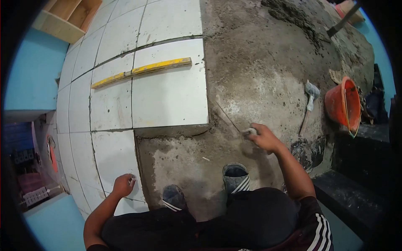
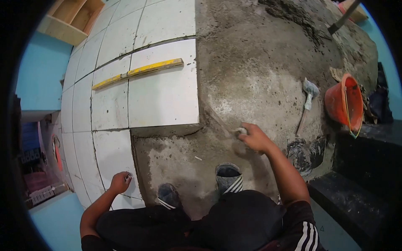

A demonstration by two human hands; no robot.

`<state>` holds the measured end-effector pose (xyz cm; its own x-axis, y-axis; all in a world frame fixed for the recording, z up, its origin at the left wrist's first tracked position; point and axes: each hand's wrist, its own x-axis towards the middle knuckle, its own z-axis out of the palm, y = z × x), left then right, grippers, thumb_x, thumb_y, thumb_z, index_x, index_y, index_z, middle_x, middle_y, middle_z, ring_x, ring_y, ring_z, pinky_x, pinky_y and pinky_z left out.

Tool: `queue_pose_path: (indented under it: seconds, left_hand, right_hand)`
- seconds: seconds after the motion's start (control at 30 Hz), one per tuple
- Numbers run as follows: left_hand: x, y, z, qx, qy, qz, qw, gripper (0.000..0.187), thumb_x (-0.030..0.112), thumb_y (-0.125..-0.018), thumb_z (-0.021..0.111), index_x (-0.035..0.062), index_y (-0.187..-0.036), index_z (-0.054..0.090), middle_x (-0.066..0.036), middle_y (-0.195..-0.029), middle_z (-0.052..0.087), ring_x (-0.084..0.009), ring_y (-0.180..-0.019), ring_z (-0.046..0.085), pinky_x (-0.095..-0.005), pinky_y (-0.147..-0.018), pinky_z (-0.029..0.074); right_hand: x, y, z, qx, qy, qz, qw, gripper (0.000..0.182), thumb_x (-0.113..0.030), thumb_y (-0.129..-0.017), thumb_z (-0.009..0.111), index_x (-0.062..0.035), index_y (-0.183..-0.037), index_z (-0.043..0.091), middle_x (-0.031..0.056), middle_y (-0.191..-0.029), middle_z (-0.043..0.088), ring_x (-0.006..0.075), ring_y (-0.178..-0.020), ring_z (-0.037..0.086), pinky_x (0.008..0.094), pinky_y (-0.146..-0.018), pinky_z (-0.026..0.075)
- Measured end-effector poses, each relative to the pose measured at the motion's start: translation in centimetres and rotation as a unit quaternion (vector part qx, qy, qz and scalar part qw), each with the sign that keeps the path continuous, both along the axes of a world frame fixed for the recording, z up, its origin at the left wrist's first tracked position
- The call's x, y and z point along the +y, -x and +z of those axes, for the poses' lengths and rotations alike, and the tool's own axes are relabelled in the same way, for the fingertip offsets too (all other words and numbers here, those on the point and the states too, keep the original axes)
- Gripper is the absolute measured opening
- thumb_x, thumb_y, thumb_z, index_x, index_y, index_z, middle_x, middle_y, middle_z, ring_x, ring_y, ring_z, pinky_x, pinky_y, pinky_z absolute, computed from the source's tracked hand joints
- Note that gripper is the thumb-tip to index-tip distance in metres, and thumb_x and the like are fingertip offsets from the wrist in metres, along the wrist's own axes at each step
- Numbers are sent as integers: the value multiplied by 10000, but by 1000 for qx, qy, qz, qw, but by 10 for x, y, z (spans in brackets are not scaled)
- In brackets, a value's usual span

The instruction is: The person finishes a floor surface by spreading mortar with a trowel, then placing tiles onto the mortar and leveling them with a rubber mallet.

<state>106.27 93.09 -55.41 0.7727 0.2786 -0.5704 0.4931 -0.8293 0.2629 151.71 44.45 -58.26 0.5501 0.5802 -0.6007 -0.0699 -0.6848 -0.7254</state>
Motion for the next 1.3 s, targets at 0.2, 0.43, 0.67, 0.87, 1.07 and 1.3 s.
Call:
queue_pose_path:
  seconds: [0.2,0.43,0.67,0.87,1.07,1.3]
  left_hand:
    - [2,-1,-3,10,-2,-17,1000,181,172,-920,706,36,-1035,741,-193,-936,720,-373,-808,705,-463,-769,560]
    - [9,14,-7,21,-5,-51,998,180,183,-938,693,43,-1040,743,-186,-951,725,-367,-801,709,-462,-763,562]
    - [1,-20,-2,41,6,-37,998,166,182,-942,684,53,-1032,738,-166,-946,724,-357,-838,706,-461,-792,555]
    - [-2,-14,-4,42,14,-40,998,173,187,-940,680,58,-1038,741,-171,-957,727,-361,-848,707,-463,-798,555]
    - [7,1,0,57,-6,-21,998,196,180,-932,679,48,-1061,746,-169,-974,736,-370,-876,710,-463,-810,559]
    - [4,-12,-10,34,15,-46,998,185,176,-931,681,46,-1047,744,-172,-969,733,-370,-865,707,-466,-805,557]
  right_hand:
    - [75,58,-60,92,-49,-181,978,482,-192,-917,652,69,-1319,601,240,-1123,704,318,-913,721,432,-781,584]
    - [112,84,-70,44,-59,-167,983,555,-238,-896,678,103,-1323,586,362,-1207,665,451,-1175,650,456,-1037,495]
    - [83,68,-12,187,-90,-157,965,449,-184,-925,670,81,-1279,594,198,-830,685,289,-651,696,430,-634,573]
    - [86,51,-35,138,-126,-224,957,414,-143,-942,644,72,-1290,577,132,-770,649,231,-541,637,404,-515,527]
    - [125,55,-43,131,-97,-213,963,429,-129,-940,640,80,-1306,562,141,-770,661,236,-569,647,402,-533,532]
    - [103,73,-6,58,-115,-85,988,255,-159,-912,667,5,-1106,639,153,-848,682,269,-753,693,433,-679,541]
